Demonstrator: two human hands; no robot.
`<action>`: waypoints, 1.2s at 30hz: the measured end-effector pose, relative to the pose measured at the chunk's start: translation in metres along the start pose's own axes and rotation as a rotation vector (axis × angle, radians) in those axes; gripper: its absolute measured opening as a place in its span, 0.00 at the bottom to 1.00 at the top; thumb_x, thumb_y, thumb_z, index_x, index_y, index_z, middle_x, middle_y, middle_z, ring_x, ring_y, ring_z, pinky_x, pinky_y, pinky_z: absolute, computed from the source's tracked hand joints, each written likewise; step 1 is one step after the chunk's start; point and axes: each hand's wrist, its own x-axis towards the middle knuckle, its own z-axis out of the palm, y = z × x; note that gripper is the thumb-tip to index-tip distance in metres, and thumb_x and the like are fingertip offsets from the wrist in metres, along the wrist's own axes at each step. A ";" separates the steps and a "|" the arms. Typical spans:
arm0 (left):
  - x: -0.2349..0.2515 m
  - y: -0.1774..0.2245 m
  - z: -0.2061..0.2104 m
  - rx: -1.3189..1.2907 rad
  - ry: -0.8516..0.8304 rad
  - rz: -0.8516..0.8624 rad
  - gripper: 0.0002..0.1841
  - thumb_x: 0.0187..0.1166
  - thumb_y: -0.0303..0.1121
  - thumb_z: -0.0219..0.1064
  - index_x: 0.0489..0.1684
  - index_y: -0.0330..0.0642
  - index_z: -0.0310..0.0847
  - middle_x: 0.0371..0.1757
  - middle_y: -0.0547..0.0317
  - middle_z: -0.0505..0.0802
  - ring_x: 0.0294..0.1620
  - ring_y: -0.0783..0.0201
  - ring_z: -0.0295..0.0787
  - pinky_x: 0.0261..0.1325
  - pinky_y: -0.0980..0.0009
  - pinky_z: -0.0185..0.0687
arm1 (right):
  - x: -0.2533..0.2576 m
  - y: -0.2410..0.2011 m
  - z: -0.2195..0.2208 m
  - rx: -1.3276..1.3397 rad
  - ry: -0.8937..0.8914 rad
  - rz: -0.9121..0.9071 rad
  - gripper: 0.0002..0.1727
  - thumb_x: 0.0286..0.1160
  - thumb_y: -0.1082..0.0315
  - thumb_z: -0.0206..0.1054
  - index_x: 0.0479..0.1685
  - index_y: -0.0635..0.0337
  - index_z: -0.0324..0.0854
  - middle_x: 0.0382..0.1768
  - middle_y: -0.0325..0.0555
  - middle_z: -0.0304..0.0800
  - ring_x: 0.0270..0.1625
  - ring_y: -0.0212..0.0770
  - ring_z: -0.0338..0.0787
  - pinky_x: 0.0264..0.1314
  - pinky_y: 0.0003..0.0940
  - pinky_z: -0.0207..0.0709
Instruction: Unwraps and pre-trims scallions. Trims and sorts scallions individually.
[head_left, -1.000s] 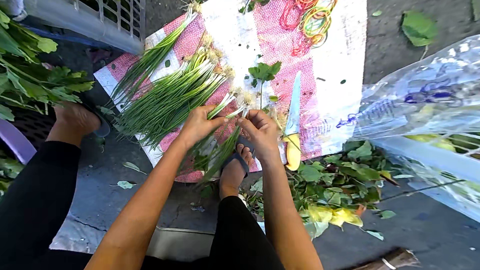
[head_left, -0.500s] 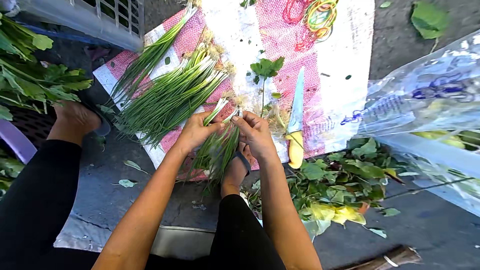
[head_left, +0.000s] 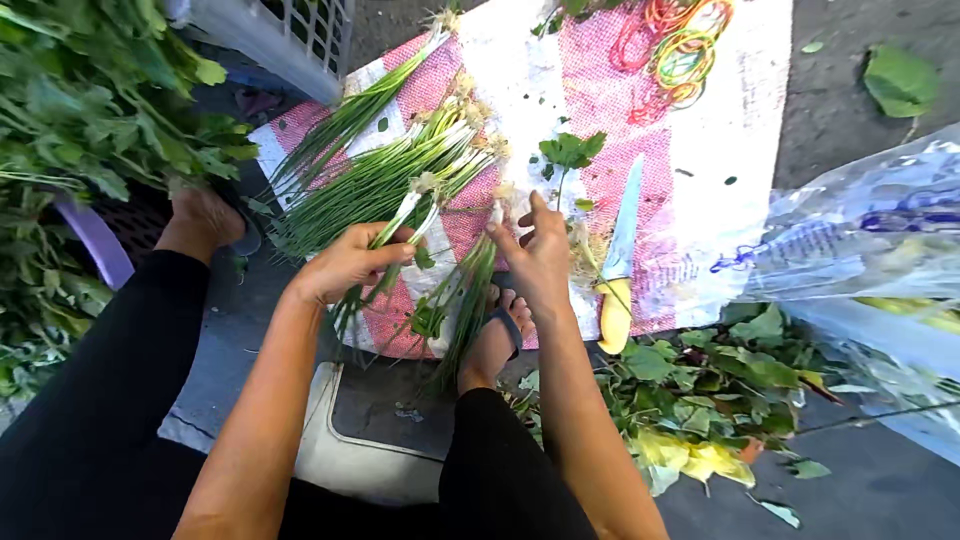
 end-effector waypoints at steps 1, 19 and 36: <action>-0.003 0.005 0.005 -0.044 -0.027 0.029 0.11 0.87 0.29 0.58 0.58 0.43 0.85 0.39 0.68 0.91 0.21 0.82 0.71 0.19 0.86 0.62 | -0.001 -0.012 -0.004 0.033 0.021 0.007 0.43 0.81 0.49 0.68 0.92 0.56 0.57 0.60 0.60 0.82 0.42 0.53 0.83 0.41 0.54 0.77; -0.146 0.109 0.079 0.167 -0.256 0.569 0.20 0.96 0.43 0.41 0.61 0.43 0.78 0.41 0.65 0.87 0.37 0.75 0.83 0.37 0.80 0.79 | -0.146 -0.224 -0.113 0.536 -0.217 -0.468 0.07 0.84 0.63 0.67 0.38 0.53 0.84 0.17 0.28 0.77 0.11 0.19 0.61 0.10 0.15 0.53; -0.260 0.117 0.117 -0.164 -0.177 0.651 0.19 0.95 0.46 0.42 0.62 0.48 0.77 0.66 0.55 0.85 0.63 0.56 0.86 0.52 0.50 0.89 | -0.282 -0.227 -0.125 0.481 -0.120 -0.591 0.15 0.87 0.63 0.62 0.65 0.52 0.86 0.57 0.40 0.92 0.25 0.28 0.83 0.18 0.21 0.72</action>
